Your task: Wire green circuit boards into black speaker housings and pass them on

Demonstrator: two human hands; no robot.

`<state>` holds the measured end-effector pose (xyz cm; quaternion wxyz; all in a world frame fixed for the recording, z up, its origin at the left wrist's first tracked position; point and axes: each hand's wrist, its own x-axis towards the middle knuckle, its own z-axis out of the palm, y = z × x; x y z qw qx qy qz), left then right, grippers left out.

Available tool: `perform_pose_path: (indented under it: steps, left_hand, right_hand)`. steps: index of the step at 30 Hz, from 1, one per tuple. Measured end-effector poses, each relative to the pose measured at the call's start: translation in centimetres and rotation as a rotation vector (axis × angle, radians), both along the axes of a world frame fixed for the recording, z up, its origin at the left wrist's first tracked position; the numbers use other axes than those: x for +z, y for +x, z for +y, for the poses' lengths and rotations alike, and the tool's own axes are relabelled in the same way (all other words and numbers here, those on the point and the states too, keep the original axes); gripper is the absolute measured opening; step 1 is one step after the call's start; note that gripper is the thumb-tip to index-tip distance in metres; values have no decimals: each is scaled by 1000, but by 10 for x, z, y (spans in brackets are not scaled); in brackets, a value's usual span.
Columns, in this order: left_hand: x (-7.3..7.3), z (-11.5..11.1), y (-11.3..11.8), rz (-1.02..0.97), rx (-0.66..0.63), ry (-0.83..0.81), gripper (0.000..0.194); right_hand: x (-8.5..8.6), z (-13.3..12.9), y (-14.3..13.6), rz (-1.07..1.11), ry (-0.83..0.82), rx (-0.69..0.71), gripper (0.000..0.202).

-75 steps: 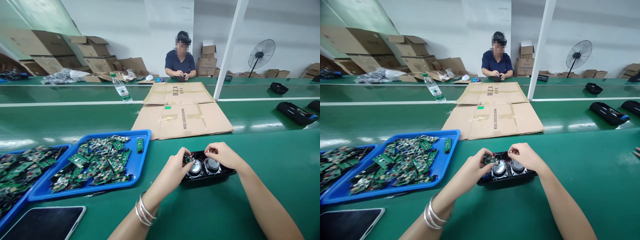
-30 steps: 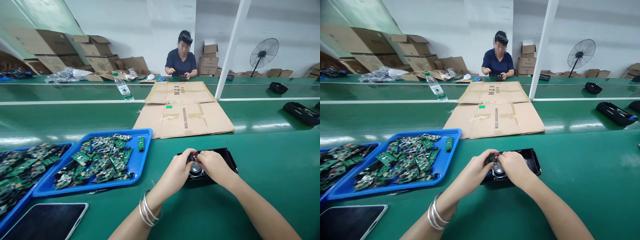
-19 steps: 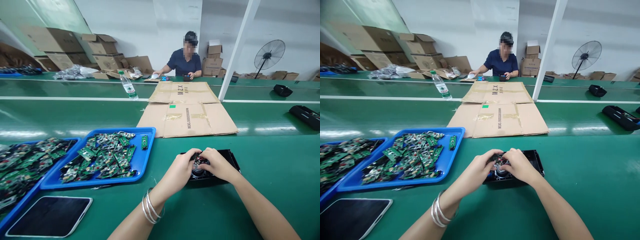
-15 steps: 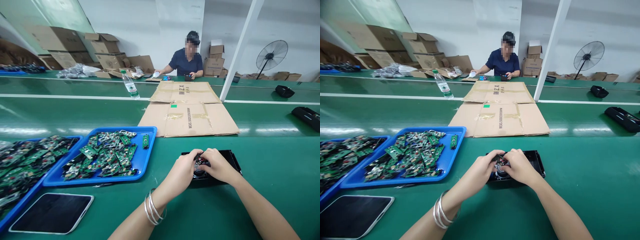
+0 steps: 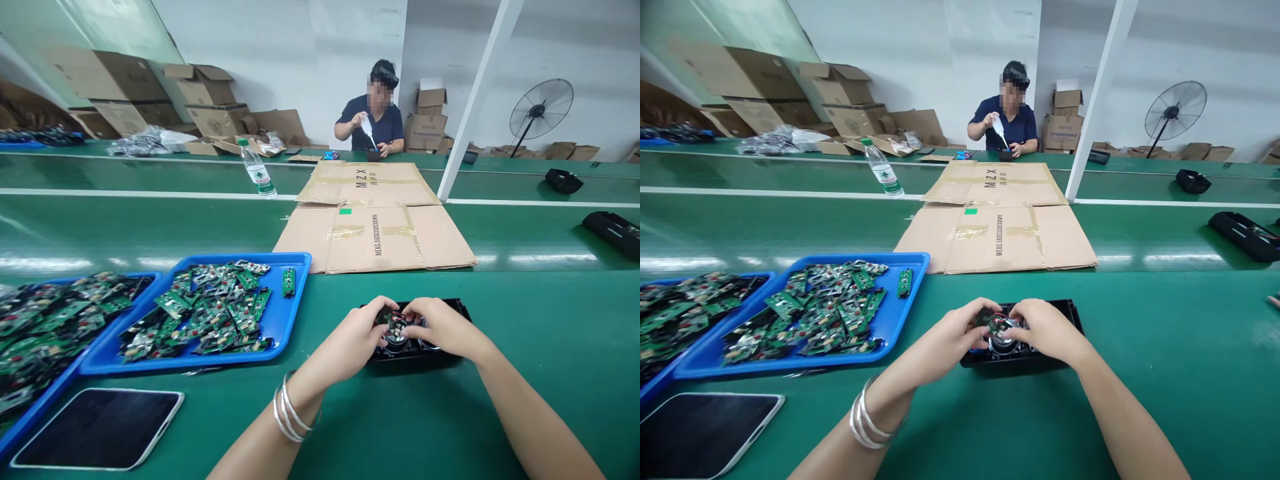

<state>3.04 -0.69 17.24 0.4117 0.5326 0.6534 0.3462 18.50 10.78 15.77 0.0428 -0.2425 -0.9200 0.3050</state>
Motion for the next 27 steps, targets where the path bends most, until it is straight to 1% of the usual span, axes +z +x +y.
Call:
perform_pose_path:
  steps: [2, 5, 8, 10, 11, 12, 15, 17, 19, 21, 23, 24, 25, 26, 27]
  left_hand:
    - [1, 0, -5, -59, -2, -54, 26]
    - [4, 1, -12, -56, 3, -93, 26]
    - [10, 1, -15, -24, -22, -122, 26]
    - [13, 2, -16, -30, -23, -151, 27]
    - [15, 2, -16, -22, -16, -166, 26]
    - [16, 3, -16, 6, -4, -170, 27]
    - [14, 6, -17, 191, 51, -80, 37]
    - [10, 8, -19, 289, 79, 0, 42]
    - [4, 9, -19, 318, 103, 42, 40]
    - [1, 9, -17, 329, 167, 103, 34]
    - [2, 5, -9, 349, 258, 220, 32]
    - [5, 2, -3, 345, 282, 288, 32]
    - [9, -2, 5, 318, 262, 342, 29]
    - [13, -8, 13, 251, 171, 383, 26]
    - [18, -15, 23, 143, -3, 398, 23]
  right_hand:
    - [8, 9, 9, 42, -21, -63, 22]
    - [16, 19, 21, 76, 39, -153, 28]
    - [16, 24, 28, -23, 65, -209, 27]
    - [12, 24, 30, -84, 117, -205, 31]
    - [10, 22, 30, -99, 156, -178, 38]
    - [7, 20, 29, -109, 193, -134, 51]
    - [-3, 8, 21, -196, 235, 48, 96]
    - [-11, -3, 14, -280, 263, 101, 113]
    - [-16, -11, 9, -317, 329, 88, 119]
    - [-18, -15, 5, -306, 379, 71, 119]
    - [-16, -9, 6, -306, 370, 75, 117]
    - [-14, -3, 9, -323, 357, 58, 117]
    - [-11, 5, 14, -347, 349, 23, 116]
    - [-9, 15, 21, -377, 348, -36, 116]
    - [-8, 27, 31, -408, 354, -117, 115]
